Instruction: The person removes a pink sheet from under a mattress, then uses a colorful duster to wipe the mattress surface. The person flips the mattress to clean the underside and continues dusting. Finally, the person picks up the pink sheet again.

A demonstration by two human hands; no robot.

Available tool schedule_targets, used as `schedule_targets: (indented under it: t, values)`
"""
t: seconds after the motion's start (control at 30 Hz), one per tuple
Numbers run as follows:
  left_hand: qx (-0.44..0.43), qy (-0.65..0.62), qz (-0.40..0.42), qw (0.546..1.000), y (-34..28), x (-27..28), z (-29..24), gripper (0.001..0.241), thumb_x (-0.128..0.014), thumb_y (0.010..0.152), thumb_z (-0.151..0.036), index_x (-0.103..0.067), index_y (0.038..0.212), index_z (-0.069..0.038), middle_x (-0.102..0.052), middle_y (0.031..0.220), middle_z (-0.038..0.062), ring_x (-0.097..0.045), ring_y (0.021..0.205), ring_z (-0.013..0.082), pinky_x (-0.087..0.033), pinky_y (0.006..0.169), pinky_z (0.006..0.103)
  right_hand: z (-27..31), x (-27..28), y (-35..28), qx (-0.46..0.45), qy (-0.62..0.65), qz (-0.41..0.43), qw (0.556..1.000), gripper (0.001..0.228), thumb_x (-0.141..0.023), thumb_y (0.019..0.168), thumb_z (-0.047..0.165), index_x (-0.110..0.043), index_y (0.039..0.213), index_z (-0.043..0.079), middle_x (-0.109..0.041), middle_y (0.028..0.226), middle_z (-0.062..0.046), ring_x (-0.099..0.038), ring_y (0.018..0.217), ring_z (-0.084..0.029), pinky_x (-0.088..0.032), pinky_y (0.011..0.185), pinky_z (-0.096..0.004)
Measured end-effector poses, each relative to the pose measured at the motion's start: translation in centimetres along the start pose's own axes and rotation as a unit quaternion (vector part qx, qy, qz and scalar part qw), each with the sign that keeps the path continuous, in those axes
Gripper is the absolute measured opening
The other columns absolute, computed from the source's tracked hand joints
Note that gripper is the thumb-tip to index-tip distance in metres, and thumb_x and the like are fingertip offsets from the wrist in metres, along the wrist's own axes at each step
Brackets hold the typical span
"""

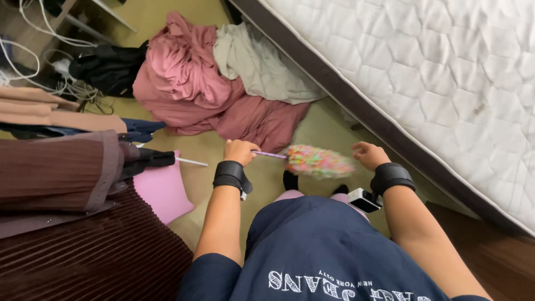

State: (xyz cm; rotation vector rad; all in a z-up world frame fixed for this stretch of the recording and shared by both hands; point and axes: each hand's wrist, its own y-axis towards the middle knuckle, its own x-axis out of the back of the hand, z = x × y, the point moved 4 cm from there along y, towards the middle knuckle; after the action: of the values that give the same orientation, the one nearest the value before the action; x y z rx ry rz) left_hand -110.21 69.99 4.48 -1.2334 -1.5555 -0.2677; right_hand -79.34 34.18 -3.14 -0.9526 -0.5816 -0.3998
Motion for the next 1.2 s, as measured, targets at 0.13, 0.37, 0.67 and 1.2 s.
schedule_targets:
  t: [0.13, 0.37, 0.67, 1.2]
  values:
    - [0.109, 0.140, -0.006, 0.984, 0.7, -3.0, 7.5, 0.018, -0.065, 0.091, -0.027, -0.082, 0.094, -0.032, -0.078, 0.092, 0.005, -0.073, 0.095, 0.0242, -0.043, 0.092, 0.0449, 4.5, 0.2, 1.8, 0.025, -0.008, 0.020, 0.999, 0.038, -0.071, 0.090, 0.027, -0.072, 0.128, 0.021, -0.079, 0.111, -0.006, -0.073, 0.108, -0.025, -0.055, 0.094, -0.039]
    - [0.279, 0.145, -0.002, 0.949, 0.1, -5.0, 11.9, 0.026, -0.056, 0.094, -0.021, -0.082, 0.095, -0.020, -0.078, 0.101, 0.007, -0.074, 0.098, 0.0289, -0.052, 0.083, 0.0461, 5.3, -2.2, 7.7, 0.049, -0.075, 0.072, 0.993, 0.037, -0.073, 0.089, 0.030, -0.074, 0.124, 0.021, -0.079, 0.109, -0.008, -0.074, 0.106, -0.027, -0.056, 0.095, -0.038]
    - [0.291, 0.039, -0.077, 0.953, 1.7, -0.4, 9.9, 0.012, -0.070, 0.085, -0.022, -0.077, 0.093, -0.016, -0.076, 0.096, 0.014, -0.073, 0.094, 0.0364, -0.059, 0.077, 0.0499, 13.4, 0.6, 14.7, 0.103, -0.072, 0.061, 0.990, 0.035, -0.072, 0.090, 0.031, -0.075, 0.123, 0.019, -0.078, 0.111, -0.010, -0.073, 0.106, -0.028, -0.055, 0.094, -0.039]
    - [0.199, 0.045, -0.147, 0.968, 13.9, 4.8, 21.6, 0.018, -0.062, 0.089, -0.016, -0.078, 0.085, -0.009, -0.075, 0.093, 0.020, -0.074, 0.090, 0.0399, -0.059, 0.077, 0.0522, 23.3, 0.0, 16.1, 0.075, -0.017, 0.000, 0.997, 0.034, -0.070, 0.091, 0.026, -0.074, 0.123, 0.018, -0.079, 0.104, -0.010, -0.075, 0.099, -0.026, -0.057, 0.090, -0.038]
